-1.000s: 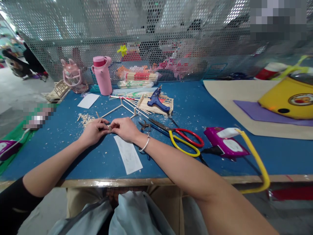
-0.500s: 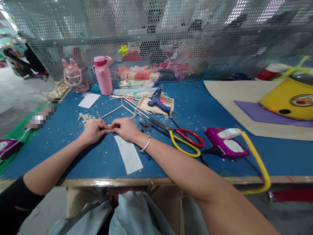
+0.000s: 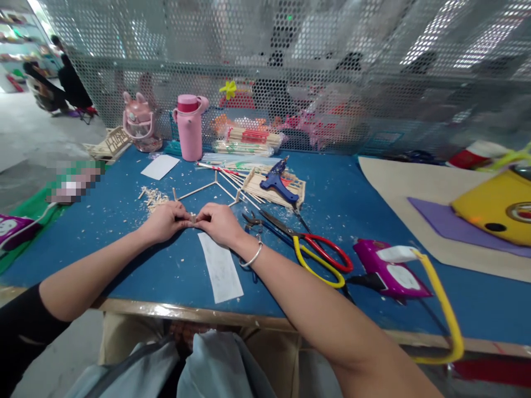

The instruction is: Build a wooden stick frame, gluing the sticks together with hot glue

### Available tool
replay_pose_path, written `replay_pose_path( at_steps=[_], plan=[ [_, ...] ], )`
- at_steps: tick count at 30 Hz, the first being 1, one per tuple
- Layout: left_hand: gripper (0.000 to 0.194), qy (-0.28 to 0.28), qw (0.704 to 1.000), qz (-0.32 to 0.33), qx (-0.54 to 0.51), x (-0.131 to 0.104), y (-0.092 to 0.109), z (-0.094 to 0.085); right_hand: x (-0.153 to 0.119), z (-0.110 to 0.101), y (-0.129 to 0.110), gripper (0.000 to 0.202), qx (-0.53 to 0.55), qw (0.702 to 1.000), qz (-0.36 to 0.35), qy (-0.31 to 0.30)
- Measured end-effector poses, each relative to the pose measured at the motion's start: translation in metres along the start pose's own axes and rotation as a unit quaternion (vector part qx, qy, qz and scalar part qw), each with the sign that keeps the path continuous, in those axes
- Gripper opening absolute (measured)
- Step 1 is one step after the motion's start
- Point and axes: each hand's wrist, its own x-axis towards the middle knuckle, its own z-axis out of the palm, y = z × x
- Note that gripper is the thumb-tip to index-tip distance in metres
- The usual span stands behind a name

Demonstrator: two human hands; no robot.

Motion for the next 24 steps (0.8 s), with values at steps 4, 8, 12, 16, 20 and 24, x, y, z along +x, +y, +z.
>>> replay_pose_path(
  at_steps=[4, 8, 12, 16, 20, 24],
  plan=[
    [0.009, -0.01, 1.0, 0.009, 0.002, 0.0005, 0.0003, -0.0012, 0.0, -0.0005, 0.0006, 0.012, -0.029, 0.999, -0.024, -0.011],
    [0.01, -0.016, 1.0, 0.004, 0.004, 0.001, 0.0006, -0.0012, 0.0008, -0.0009, 0.0006, 0.012, -0.016, 1.0, -0.012, -0.021],
    [0.012, -0.009, 1.0, -0.005, -0.003, 0.0009, 0.0003, 0.0005, 0.0019, -0.0008, 0.0017, 0.009, 0.001, 1.0, 0.009, -0.026],
    [0.012, -0.009, 1.0, -0.007, -0.011, 0.0009, 0.0004, 0.001, 0.003, -0.0008, 0.0034, 0.011, 0.008, 0.999, 0.018, -0.025],
    [0.012, -0.017, 1.0, -0.012, -0.01, 0.0012, 0.0019, 0.0002, 0.0042, -0.0016, 0.0048, 0.011, 0.01, 0.999, 0.015, -0.036],
    [0.014, -0.025, 1.0, -0.006, -0.01, 0.0008, 0.0037, -0.0003, 0.0049, -0.003, 0.0052, 0.012, 0.014, 0.999, 0.009, -0.048]
  ],
)
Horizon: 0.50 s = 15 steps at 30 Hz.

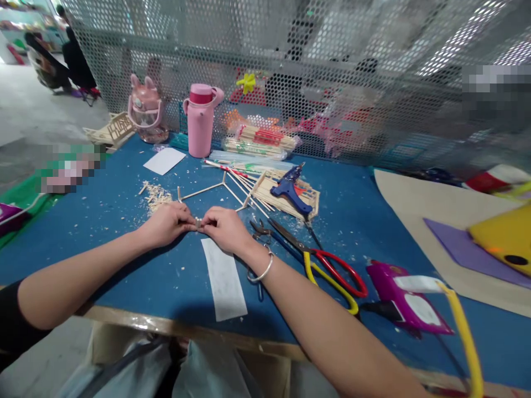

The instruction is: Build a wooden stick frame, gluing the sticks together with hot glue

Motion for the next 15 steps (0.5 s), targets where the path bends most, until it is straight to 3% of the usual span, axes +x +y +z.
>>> replay_pose_path(
  at_steps=[15],
  plan=[
    [0.015, 0.016, 0.998, 0.034, 0.043, -0.0035, 0.0005, 0.003, -0.0001, -0.0038, -0.0048, 0.012, -0.022, 0.999, 0.022, -0.023]
  ],
)
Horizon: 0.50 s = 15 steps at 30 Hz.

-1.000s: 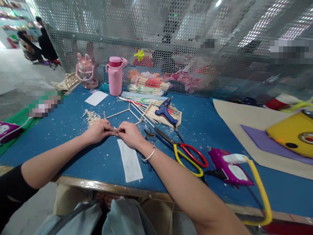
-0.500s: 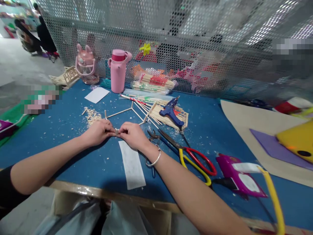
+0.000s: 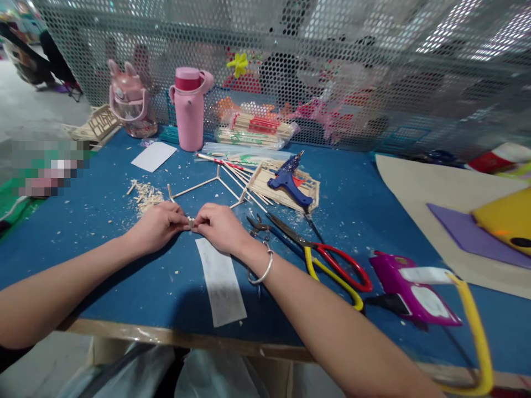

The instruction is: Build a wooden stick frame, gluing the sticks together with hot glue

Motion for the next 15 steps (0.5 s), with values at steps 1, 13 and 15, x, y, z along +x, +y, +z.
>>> replay_pose_path(
  at_steps=[1, 13, 15],
  plan=[
    [0.015, 0.0, 1.0, 0.004, 0.002, 0.0, 0.0, 0.0, 0.001, -0.001, -0.001, 0.012, 0.001, 1.0, 0.006, -0.004],
    [0.021, -0.025, 0.998, -0.031, 0.04, -0.006, 0.023, -0.009, 0.004, -0.002, -0.003, 0.014, -0.023, 1.0, 0.018, -0.009],
    [0.024, -0.007, 0.998, -0.055, 0.036, -0.006, 0.026, -0.007, 0.004, -0.001, -0.003, 0.015, -0.027, 0.999, 0.016, -0.008]
  ],
)
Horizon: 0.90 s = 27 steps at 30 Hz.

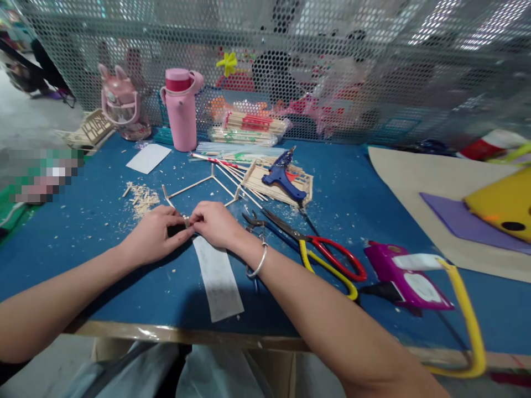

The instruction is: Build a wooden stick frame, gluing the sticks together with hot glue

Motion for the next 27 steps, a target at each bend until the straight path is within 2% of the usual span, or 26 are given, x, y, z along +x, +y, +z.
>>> replay_pose_path(
  at_steps=[7, 14, 19, 24, 27],
  plan=[
    [0.026, 0.031, 0.999, -0.032, 0.016, 0.0, 0.0, 0.012, -0.001, 0.002, 0.0, 0.016, -0.005, 1.0, -0.02, 0.01],
    [0.025, 0.06, 0.997, -0.01, 0.058, -0.003, 0.0, 0.016, -0.005, 0.003, -0.003, 0.013, -0.053, 0.997, -0.046, 0.021],
    [0.027, 0.058, 0.997, -0.01, 0.052, -0.003, -0.002, 0.017, -0.01, 0.0, -0.006, 0.014, -0.103, 0.99, -0.094, 0.001],
    [0.025, 0.049, 0.997, -0.011, 0.055, -0.003, -0.002, 0.015, -0.011, -0.005, -0.011, 0.016, -0.112, 0.99, -0.088, -0.015],
    [0.025, 0.045, 0.997, -0.012, 0.067, -0.003, -0.002, 0.014, -0.009, -0.005, -0.014, 0.025, -0.127, 0.987, -0.093, -0.018]
  ],
)
